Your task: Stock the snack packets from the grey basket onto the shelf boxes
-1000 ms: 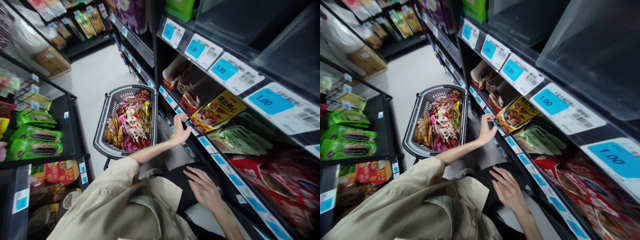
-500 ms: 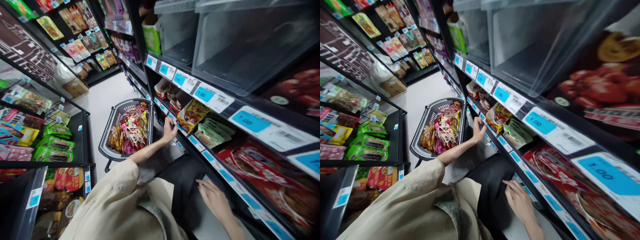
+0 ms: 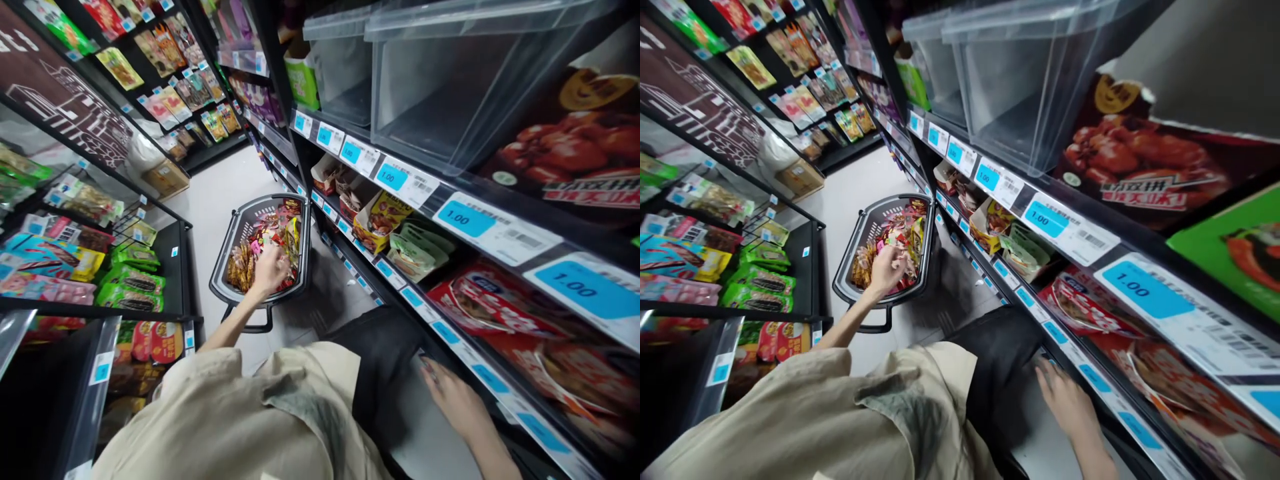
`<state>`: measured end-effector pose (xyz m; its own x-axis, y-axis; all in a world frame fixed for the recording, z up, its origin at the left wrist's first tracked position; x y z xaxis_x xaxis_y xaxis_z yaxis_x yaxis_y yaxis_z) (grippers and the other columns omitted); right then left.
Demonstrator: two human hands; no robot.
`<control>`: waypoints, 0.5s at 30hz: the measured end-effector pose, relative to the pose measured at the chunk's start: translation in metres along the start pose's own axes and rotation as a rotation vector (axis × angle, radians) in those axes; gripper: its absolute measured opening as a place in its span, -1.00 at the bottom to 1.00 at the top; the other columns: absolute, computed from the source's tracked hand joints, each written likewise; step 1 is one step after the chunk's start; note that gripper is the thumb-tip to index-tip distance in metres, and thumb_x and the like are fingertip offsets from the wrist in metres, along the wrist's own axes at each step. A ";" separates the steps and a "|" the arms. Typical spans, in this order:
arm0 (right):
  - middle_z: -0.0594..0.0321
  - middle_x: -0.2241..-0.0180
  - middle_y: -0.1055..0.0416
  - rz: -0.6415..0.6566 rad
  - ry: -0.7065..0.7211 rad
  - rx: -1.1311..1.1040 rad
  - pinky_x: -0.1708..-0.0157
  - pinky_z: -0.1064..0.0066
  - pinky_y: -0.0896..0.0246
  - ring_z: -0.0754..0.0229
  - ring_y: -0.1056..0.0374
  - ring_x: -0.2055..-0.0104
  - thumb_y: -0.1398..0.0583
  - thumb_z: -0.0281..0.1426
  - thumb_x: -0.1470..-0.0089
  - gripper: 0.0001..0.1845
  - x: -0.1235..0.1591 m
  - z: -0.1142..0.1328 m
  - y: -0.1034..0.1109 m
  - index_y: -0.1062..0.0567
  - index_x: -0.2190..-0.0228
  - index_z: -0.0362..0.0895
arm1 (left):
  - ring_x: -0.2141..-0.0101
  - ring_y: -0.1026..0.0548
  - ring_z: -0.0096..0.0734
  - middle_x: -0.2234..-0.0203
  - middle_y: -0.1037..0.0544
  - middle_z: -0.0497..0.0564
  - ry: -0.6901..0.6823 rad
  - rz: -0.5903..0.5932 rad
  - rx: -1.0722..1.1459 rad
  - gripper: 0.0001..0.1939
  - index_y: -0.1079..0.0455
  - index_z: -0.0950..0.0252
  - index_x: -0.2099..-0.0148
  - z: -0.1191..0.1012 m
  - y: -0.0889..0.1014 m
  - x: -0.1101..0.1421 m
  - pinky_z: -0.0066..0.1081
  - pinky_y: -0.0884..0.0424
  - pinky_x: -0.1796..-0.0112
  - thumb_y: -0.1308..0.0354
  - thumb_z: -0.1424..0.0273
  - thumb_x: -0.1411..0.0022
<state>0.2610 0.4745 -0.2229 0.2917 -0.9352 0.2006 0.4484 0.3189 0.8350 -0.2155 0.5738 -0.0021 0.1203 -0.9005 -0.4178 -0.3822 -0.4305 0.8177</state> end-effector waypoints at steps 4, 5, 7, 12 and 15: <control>-0.07 0.03 -0.65 0.105 -0.018 0.013 0.04 0.13 -0.51 -0.13 -0.61 0.01 0.03 -0.14 -0.28 -0.45 -0.002 -0.002 -0.016 -0.63 0.02 -0.12 | -0.11 -0.45 0.16 -0.09 -0.44 0.37 0.323 0.086 -0.259 -0.51 -0.37 0.32 0.00 0.104 0.034 0.029 -0.03 -0.45 -0.07 -0.35 0.15 -0.14; -0.08 0.01 -0.64 0.135 -0.020 0.019 0.02 0.11 -0.50 -0.14 -0.61 -0.01 0.03 -0.14 -0.28 -0.45 -0.002 -0.002 -0.021 -0.63 0.02 -0.13 | -0.14 -0.44 0.20 -0.13 -0.44 0.39 0.389 0.136 -0.232 -0.43 -0.37 0.34 -0.05 0.123 0.033 0.037 0.00 -0.44 -0.10 -0.38 0.13 -0.09; -0.08 -0.02 -0.63 0.197 -0.022 0.028 -0.03 0.09 -0.47 -0.16 -0.59 -0.05 0.01 -0.17 -0.28 -0.46 -0.004 -0.003 -0.030 -0.62 0.00 -0.14 | -0.13 -0.50 0.13 -0.09 -0.53 0.34 0.486 0.237 -0.132 -0.42 -0.40 0.34 -0.06 0.151 0.027 0.051 -0.04 -0.46 -0.13 -0.37 0.16 -0.06; -0.08 -0.02 -0.62 0.284 -0.039 0.056 -0.03 0.11 -0.45 -0.17 -0.59 -0.04 -0.01 -0.22 -0.29 -0.50 -0.009 -0.005 -0.034 -0.62 -0.02 -0.15 | 0.11 -0.66 -0.14 0.25 -0.71 0.10 0.567 0.307 -0.038 -0.66 -0.55 0.32 0.08 0.171 0.037 0.061 -0.27 -0.53 -0.02 -0.17 0.32 -0.09; -0.09 0.03 -0.64 0.253 -0.039 0.058 0.01 0.16 -0.47 -0.14 -0.61 0.00 -0.04 -0.24 -0.28 -0.54 -0.011 -0.004 -0.026 -0.63 0.01 -0.14 | 0.22 -0.66 -0.17 0.38 -0.70 0.06 0.585 0.282 -0.058 -0.69 -0.59 0.34 0.19 0.167 0.053 0.057 -0.33 -0.54 0.08 -0.13 0.35 -0.04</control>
<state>0.2495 0.4773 -0.2490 0.3548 -0.8324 0.4258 0.3162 0.5354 0.7832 -0.3813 0.5099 -0.0489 0.5082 -0.8568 0.0873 -0.4238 -0.1606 0.8914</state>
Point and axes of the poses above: each hand's wrist, its own x-axis away from the middle knuckle, its own y-axis out of the back of the hand, z = x × y, the point moved 9 cm from there along -x, towards the middle knuckle
